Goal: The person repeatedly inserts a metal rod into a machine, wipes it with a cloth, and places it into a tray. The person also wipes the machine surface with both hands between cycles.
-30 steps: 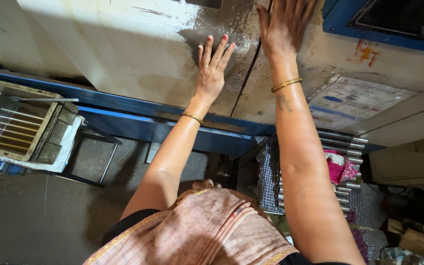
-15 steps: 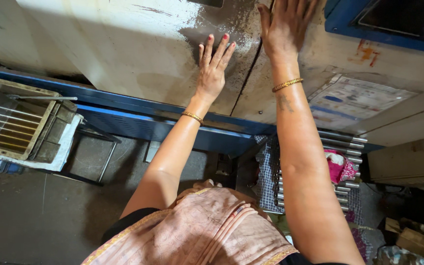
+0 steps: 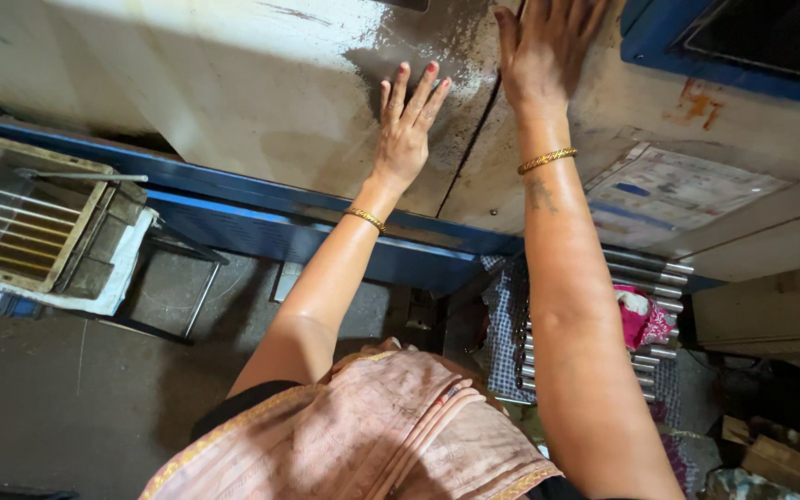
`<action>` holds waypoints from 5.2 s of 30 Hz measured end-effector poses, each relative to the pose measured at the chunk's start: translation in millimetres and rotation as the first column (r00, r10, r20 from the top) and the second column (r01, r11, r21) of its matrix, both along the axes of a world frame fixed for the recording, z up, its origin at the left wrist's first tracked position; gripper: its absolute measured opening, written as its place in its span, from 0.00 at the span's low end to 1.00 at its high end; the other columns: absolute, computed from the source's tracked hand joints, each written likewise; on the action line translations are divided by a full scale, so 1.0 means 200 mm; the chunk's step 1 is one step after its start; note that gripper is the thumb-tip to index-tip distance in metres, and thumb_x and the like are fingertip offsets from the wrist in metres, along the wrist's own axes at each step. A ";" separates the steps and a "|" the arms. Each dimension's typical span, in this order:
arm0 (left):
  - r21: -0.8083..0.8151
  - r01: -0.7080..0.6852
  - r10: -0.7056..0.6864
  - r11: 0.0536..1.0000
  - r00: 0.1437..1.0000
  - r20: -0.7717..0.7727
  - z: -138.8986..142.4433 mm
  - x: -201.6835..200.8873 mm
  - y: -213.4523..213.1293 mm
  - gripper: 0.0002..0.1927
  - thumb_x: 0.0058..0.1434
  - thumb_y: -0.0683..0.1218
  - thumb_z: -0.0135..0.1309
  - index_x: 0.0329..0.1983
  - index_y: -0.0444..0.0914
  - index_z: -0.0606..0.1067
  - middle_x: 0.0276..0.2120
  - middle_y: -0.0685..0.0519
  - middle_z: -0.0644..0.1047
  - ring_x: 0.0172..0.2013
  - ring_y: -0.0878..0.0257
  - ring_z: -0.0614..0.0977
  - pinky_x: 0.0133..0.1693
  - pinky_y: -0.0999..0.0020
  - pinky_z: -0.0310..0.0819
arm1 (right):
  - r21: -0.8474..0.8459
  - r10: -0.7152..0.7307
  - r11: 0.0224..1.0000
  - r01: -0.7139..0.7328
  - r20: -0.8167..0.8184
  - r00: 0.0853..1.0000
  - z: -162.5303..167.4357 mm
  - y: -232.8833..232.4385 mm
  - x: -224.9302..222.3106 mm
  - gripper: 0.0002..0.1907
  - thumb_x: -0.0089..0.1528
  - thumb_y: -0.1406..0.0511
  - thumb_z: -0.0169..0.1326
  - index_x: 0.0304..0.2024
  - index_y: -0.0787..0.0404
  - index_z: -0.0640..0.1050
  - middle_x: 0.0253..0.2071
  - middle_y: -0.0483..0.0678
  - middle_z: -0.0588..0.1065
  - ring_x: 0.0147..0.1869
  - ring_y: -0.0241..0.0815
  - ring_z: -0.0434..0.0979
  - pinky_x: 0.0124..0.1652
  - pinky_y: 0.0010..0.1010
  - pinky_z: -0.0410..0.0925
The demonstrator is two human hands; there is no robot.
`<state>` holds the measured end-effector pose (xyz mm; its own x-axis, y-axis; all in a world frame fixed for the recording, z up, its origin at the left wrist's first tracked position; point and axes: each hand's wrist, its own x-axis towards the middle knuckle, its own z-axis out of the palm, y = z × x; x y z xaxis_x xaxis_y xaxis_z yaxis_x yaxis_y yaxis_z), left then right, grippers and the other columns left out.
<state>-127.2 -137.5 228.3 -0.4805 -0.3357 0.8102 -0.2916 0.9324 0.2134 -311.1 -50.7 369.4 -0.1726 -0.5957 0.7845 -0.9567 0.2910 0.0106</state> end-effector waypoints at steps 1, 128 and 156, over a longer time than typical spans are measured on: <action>0.004 0.023 -0.022 1.000 0.999 -0.025 0.01 0.00 0.00 0.36 0.71 0.33 0.41 0.79 0.53 0.59 0.80 0.63 0.50 0.80 0.55 0.42 0.78 0.46 0.36 | 0.040 -0.018 0.999 0.016 0.035 0.999 0.01 0.00 -0.01 0.27 0.76 0.50 0.48 0.62 0.67 0.72 0.64 0.63 0.68 0.72 0.66 0.58 0.71 0.65 0.43; -0.137 0.088 -0.053 0.987 0.970 0.237 0.88 -0.09 -0.26 0.33 0.71 0.56 0.51 0.78 0.48 0.59 0.77 0.56 0.55 0.76 0.55 0.51 0.75 0.48 0.36 | 0.012 -0.182 0.983 0.183 -0.005 0.983 0.09 -0.04 0.14 0.28 0.74 0.55 0.53 0.73 0.55 0.67 0.81 0.47 0.51 0.84 0.49 0.42 0.76 0.54 0.37; -0.156 0.064 -0.030 0.986 0.977 0.213 0.86 -0.11 -0.27 0.33 0.70 0.55 0.52 0.77 0.49 0.60 0.77 0.57 0.56 0.76 0.56 0.52 0.75 0.48 0.36 | -0.006 -0.158 0.987 0.158 0.024 0.987 0.09 -0.03 0.14 0.25 0.75 0.54 0.53 0.72 0.54 0.68 0.81 0.47 0.53 0.84 0.49 0.42 0.76 0.53 0.37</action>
